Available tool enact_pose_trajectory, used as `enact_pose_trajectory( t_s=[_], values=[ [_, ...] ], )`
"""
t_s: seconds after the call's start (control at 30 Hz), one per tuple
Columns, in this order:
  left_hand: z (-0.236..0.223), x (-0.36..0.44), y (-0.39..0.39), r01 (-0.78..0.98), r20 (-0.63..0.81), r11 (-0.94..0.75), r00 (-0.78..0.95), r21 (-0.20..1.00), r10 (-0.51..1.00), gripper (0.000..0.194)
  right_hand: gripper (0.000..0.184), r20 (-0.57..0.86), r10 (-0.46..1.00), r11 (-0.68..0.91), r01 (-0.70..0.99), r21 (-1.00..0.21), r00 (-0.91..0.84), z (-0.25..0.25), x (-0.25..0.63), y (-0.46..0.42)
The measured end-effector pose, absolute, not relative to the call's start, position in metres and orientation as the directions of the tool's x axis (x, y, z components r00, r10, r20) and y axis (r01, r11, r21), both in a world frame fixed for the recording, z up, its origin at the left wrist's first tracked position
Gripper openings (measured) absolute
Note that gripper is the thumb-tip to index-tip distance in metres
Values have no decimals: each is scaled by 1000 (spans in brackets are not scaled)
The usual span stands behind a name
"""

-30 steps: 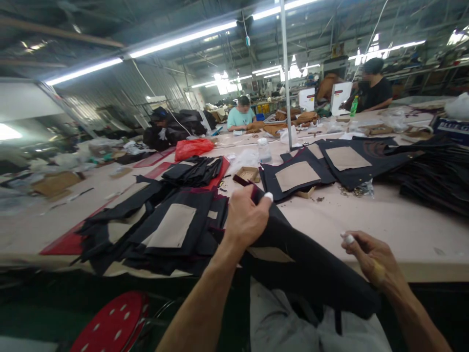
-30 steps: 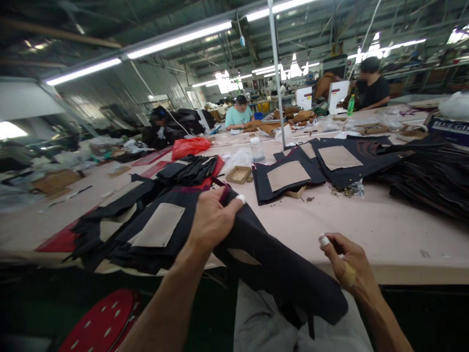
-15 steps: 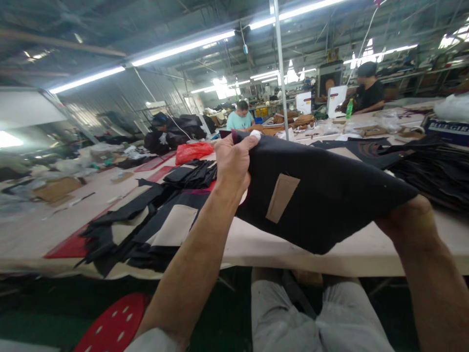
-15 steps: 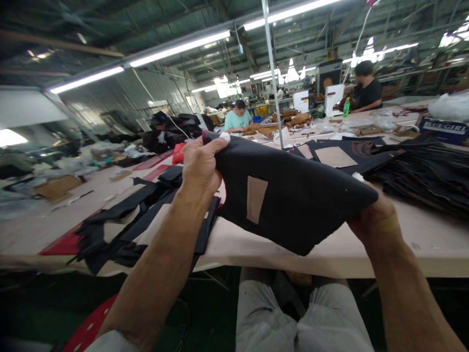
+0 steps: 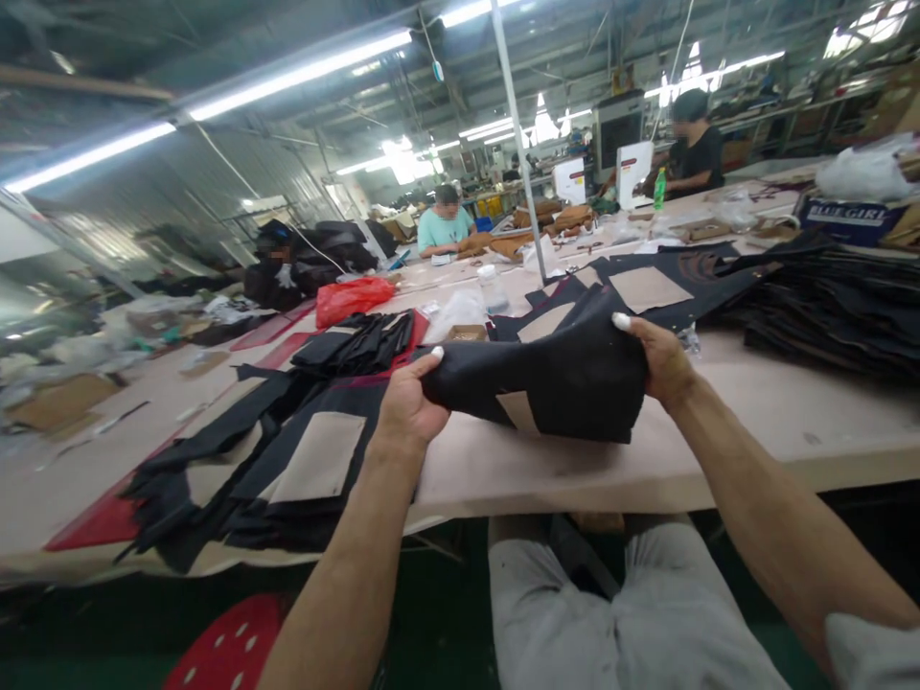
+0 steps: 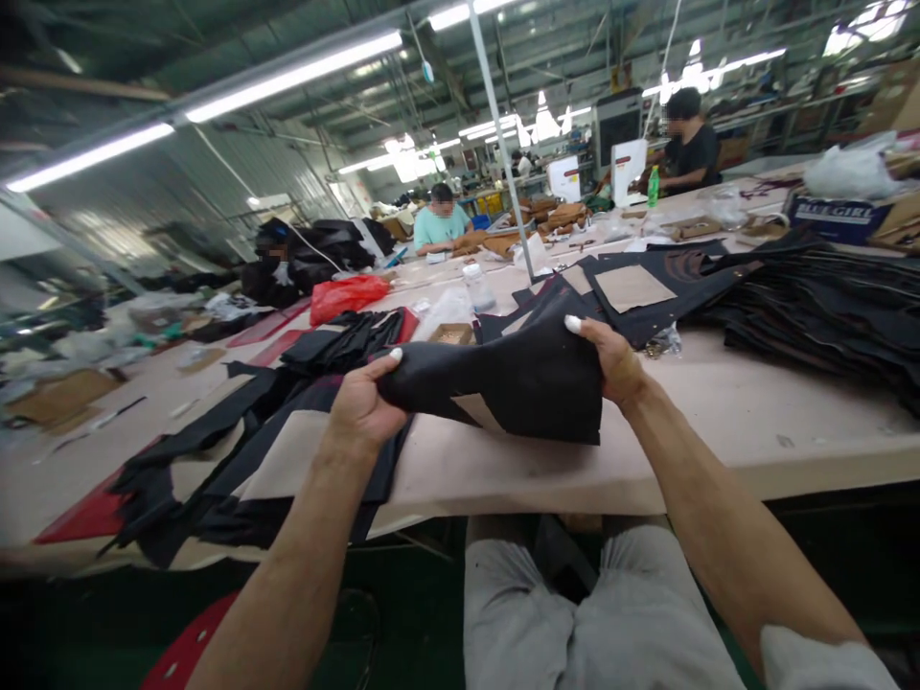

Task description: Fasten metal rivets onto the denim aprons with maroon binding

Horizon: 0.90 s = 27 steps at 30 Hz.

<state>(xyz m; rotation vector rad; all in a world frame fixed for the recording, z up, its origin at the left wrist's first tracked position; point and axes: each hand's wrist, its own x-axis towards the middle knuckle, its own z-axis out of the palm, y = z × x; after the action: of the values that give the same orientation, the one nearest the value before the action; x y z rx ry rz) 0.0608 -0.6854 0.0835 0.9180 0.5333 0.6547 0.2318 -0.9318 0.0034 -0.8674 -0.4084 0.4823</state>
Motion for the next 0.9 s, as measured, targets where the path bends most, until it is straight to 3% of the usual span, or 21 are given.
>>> enact_pose_trajectory(
  t_s=[0.07, 0.23, 0.33, 0.53, 0.63, 0.73, 0.9],
  values=[
    [77, 52, -685, -252, -214, 483, 664, 839, 717, 19, 35, 136, 577, 528, -241, -814, 805, -1, 234, -926],
    [68, 38, -671, -310, -176, 445, 620, 840, 765, 29, 37, 200, 648, 530, -246, -811, 735, 6, 234, -918],
    [41, 39, -657, -289, -237, 485, 602, 825, 762, 32, 36, 198, 706, 503, -285, -816, 680, -7, 231, -907],
    [-42, 36, -633, -205, -418, 607, 558, 768, 717, 38, 53, 138, 727, 498, -378, -781, 672, -95, 230, -904],
    [-74, 32, -624, -171, -507, 664, 519, 728, 688, 39, 50, 26, 750, 372, -389, -843, 661, -151, 232, -917],
    [-96, 32, -619, -136, -580, 714, 489, 687, 651, 38, 43, -27, 743, 197, -257, -946, 669, -194, 235, -931],
    [-105, 40, -606, -142, -611, 753, 499, 642, 615, 40, 51, 202, 765, 84, 217, -973, 611, -225, 253, -928]
  ],
)
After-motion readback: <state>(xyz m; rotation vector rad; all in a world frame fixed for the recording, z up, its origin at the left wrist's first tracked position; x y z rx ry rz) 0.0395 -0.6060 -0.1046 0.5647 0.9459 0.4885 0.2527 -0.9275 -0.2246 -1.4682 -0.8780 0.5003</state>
